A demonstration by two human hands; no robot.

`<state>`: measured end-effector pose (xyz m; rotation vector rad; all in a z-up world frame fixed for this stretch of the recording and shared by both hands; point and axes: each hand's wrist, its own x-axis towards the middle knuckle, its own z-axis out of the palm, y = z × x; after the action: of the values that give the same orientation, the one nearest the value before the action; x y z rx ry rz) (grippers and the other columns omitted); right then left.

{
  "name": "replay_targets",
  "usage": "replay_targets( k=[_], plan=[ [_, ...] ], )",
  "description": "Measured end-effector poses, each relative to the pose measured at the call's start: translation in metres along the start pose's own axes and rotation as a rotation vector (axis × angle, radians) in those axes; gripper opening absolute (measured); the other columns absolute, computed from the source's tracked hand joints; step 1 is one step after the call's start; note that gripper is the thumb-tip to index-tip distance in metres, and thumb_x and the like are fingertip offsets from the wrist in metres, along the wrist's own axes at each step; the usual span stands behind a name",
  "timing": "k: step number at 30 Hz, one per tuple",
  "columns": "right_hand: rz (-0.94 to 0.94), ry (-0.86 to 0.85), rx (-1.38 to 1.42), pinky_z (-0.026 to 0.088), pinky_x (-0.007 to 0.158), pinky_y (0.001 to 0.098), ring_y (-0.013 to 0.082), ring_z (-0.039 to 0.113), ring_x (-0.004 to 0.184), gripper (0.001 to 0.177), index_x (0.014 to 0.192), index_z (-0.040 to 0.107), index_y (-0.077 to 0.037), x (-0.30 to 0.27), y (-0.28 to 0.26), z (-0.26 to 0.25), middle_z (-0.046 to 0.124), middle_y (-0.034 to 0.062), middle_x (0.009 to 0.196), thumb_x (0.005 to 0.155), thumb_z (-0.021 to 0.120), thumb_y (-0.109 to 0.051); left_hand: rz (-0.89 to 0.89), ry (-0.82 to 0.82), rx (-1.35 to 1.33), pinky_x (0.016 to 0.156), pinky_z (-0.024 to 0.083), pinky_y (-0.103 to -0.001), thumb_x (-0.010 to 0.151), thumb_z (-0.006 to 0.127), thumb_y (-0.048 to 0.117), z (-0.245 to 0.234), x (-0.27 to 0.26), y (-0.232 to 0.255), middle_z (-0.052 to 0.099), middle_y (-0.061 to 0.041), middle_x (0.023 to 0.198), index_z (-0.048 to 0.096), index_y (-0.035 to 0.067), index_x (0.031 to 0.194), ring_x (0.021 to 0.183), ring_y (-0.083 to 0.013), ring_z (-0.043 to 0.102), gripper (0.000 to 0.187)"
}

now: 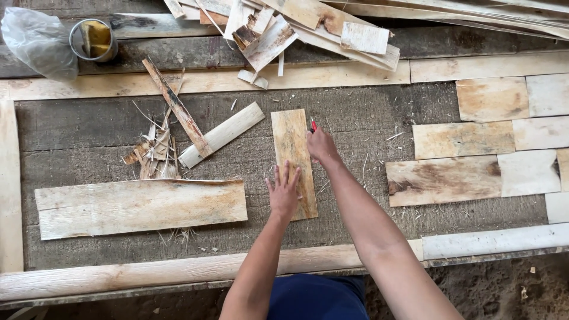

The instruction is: The person uses a red utility knife to cut a long piece of light-colored wood into smaller rectangular pieces on a wooden workbench. The person repeatedly scores and snaps the wood, then places the cut pieces into a partially completed wooden panel on the right side of the table.

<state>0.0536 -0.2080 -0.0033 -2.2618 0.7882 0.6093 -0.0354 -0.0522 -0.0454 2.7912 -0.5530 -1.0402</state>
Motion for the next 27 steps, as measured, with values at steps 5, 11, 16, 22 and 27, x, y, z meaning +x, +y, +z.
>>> replay_targets(
  k=[5,11,16,22,27],
  plan=[
    [-0.006,0.013,-0.004,0.053,0.101,0.0564,0.0452,0.068,0.113,0.054,0.126,0.055,0.003,0.035,0.002,0.012,0.069,0.0292,0.117,0.099,0.039,-0.041,-0.007,-0.022,-0.010,0.124,0.009,-0.063,0.093,0.066,0.040,-0.003,0.001,-0.001,-0.011,0.001,0.173,0.012,0.038,0.164,0.158,-0.0335,-0.009,0.089],
    [-0.012,0.023,0.006,0.053,0.098,0.0577,0.0485,0.066,0.115,0.052,0.128,0.055,0.006,0.049,-0.003,0.016,0.068,0.0319,0.119,0.098,0.042,-0.035,-0.009,-0.018,-0.033,0.124,0.009,-0.063,0.092,0.069,0.040,-0.002,0.003,-0.002,-0.011,0.003,0.173,0.014,0.039,0.163,0.158,-0.0337,-0.009,0.090],
    [-0.008,0.022,0.003,0.054,0.099,0.0581,0.0494,0.066,0.115,0.053,0.130,0.054,0.005,0.059,0.005,0.027,0.067,0.0320,0.120,0.099,0.042,-0.036,0.005,-0.002,-0.036,0.124,0.010,-0.064,0.091,0.070,0.038,0.003,0.005,-0.003,-0.008,0.001,0.173,0.016,0.038,0.163,0.158,-0.0350,-0.006,0.090],
    [0.000,-0.023,-0.021,0.052,0.101,0.0557,0.0481,0.064,0.121,0.054,0.132,0.053,0.007,0.047,0.006,0.034,0.066,0.0323,0.126,0.097,0.040,-0.032,0.014,0.012,-0.053,0.124,0.011,-0.064,0.090,0.072,0.037,0.008,0.006,-0.005,-0.008,0.001,0.173,0.016,0.039,0.163,0.158,-0.0352,-0.007,0.092],
    [0.044,-0.051,-0.039,0.053,0.100,0.0557,0.0475,0.065,0.120,0.054,0.129,0.054,0.006,0.023,0.006,0.038,0.067,0.0314,0.124,0.095,0.040,-0.033,0.004,0.018,-0.064,0.124,0.010,-0.064,0.089,0.071,0.037,0.010,0.007,-0.005,-0.010,0.004,0.173,0.015,0.041,0.163,0.158,-0.0339,-0.009,0.092]
  ],
)
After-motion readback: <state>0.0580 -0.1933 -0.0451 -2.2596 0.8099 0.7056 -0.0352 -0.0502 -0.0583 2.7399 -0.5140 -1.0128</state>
